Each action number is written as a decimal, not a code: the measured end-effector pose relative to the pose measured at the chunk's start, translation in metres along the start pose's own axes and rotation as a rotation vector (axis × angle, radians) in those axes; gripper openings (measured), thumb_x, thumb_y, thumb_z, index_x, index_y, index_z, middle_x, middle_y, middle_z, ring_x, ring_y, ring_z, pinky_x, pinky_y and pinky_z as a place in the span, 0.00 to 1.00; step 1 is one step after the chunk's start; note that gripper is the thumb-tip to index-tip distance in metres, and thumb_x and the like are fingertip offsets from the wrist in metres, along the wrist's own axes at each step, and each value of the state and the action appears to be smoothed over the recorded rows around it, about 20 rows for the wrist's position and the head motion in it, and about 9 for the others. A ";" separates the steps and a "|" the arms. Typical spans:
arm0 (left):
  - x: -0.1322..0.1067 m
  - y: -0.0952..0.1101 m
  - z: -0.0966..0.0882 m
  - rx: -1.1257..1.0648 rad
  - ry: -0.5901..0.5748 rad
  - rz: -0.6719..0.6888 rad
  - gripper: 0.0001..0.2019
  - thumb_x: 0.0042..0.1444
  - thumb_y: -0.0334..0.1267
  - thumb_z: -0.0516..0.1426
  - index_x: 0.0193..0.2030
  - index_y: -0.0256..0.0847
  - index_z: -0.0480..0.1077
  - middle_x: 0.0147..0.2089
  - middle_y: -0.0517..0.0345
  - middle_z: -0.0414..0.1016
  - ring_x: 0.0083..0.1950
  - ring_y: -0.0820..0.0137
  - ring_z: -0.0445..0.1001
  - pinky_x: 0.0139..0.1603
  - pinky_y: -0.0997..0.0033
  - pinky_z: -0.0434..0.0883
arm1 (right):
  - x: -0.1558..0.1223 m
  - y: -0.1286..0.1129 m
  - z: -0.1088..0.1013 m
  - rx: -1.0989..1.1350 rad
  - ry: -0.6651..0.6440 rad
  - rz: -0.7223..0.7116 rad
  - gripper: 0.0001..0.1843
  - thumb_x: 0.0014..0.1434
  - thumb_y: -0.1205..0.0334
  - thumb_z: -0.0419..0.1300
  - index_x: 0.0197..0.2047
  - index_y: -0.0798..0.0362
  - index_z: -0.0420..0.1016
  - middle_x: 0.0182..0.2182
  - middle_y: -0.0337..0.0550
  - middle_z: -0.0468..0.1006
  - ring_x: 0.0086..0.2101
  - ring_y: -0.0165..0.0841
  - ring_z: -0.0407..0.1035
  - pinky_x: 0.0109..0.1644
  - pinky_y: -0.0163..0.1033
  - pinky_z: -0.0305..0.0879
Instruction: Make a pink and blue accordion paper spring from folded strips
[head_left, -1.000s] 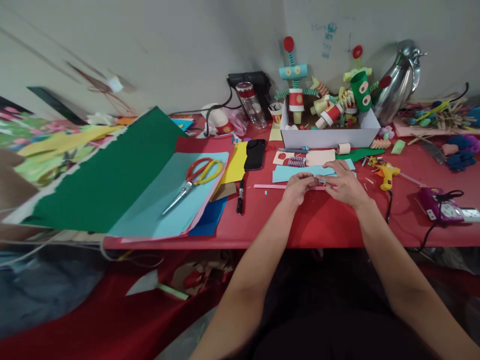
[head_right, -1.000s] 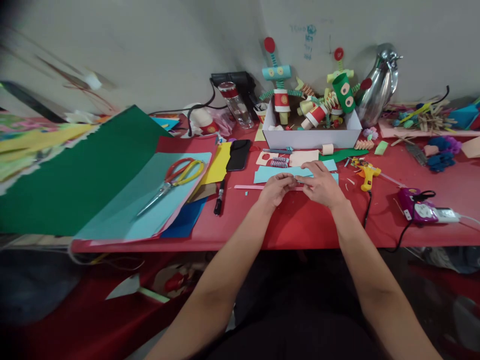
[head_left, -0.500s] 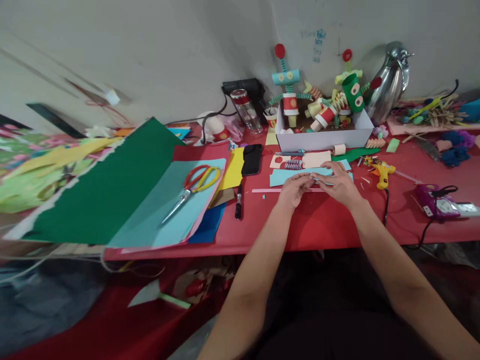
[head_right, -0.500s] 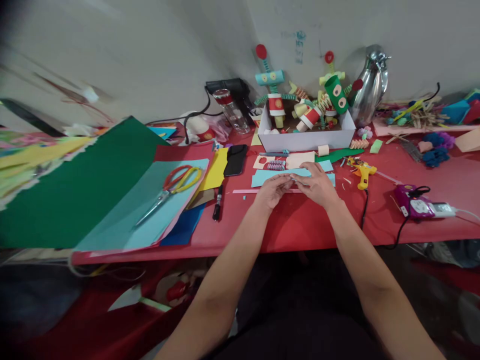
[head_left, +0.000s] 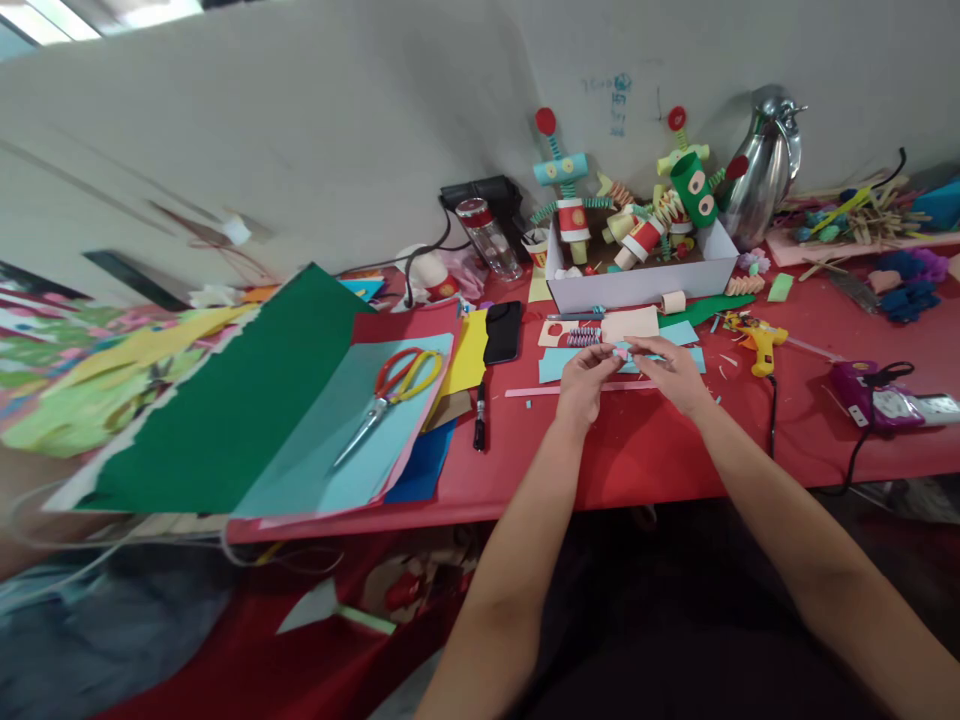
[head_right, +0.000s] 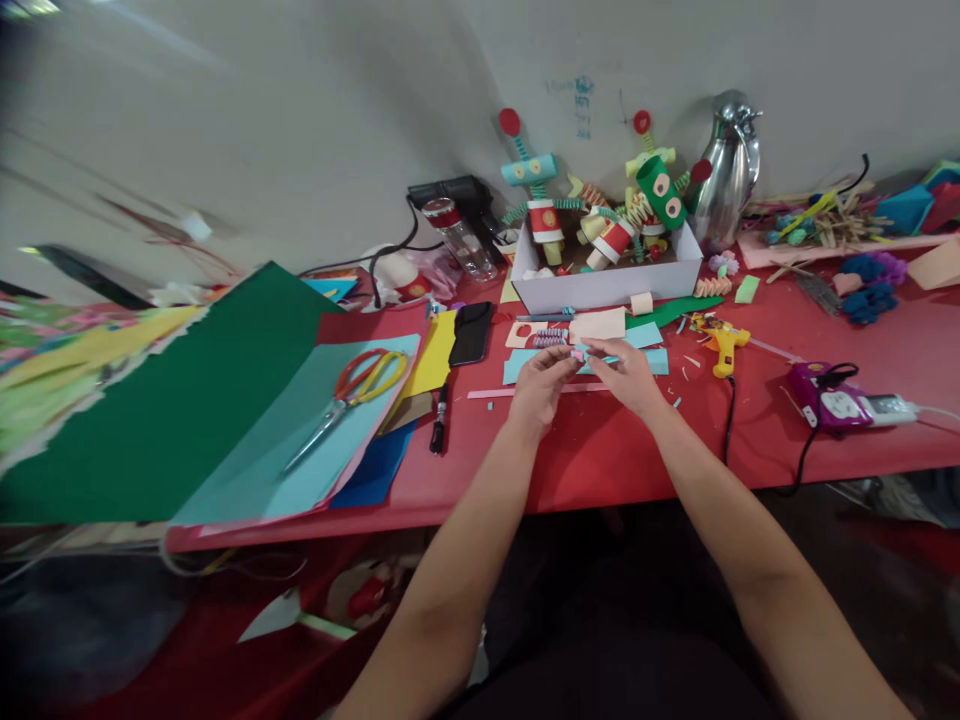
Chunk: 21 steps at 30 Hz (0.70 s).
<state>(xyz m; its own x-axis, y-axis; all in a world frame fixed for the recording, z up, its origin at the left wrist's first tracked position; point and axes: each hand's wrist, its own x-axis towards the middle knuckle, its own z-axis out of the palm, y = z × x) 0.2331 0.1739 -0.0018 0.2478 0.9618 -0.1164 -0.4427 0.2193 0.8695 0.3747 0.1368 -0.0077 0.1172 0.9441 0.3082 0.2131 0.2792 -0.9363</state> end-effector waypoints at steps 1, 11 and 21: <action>-0.001 0.000 0.001 0.016 -0.016 0.048 0.12 0.35 0.30 0.68 0.30 0.37 0.74 0.28 0.63 0.74 0.32 0.77 0.73 0.42 0.72 0.69 | 0.000 -0.002 0.003 0.093 0.013 0.081 0.15 0.56 0.55 0.61 0.46 0.47 0.79 0.39 0.43 0.78 0.40 0.35 0.71 0.40 0.41 0.70; -0.007 0.002 0.004 0.091 -0.109 0.214 0.13 0.36 0.35 0.69 0.32 0.42 0.77 0.31 0.60 0.78 0.34 0.73 0.75 0.40 0.71 0.71 | 0.003 -0.003 0.001 0.216 0.035 0.032 0.17 0.46 0.48 0.69 0.39 0.46 0.82 0.36 0.42 0.81 0.40 0.37 0.73 0.46 0.45 0.69; -0.006 0.000 0.000 0.101 -0.107 0.249 0.14 0.35 0.37 0.70 0.33 0.43 0.79 0.34 0.60 0.79 0.35 0.73 0.75 0.42 0.69 0.72 | 0.003 0.000 0.000 0.005 0.069 -0.257 0.16 0.55 0.46 0.63 0.42 0.45 0.81 0.35 0.43 0.79 0.36 0.35 0.72 0.39 0.42 0.71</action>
<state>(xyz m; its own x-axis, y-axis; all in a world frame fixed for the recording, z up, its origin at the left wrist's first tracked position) 0.2316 0.1685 -0.0008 0.2343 0.9600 0.1532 -0.4143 -0.0440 0.9091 0.3748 0.1400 -0.0065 0.1260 0.8279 0.5466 0.2397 0.5093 -0.8266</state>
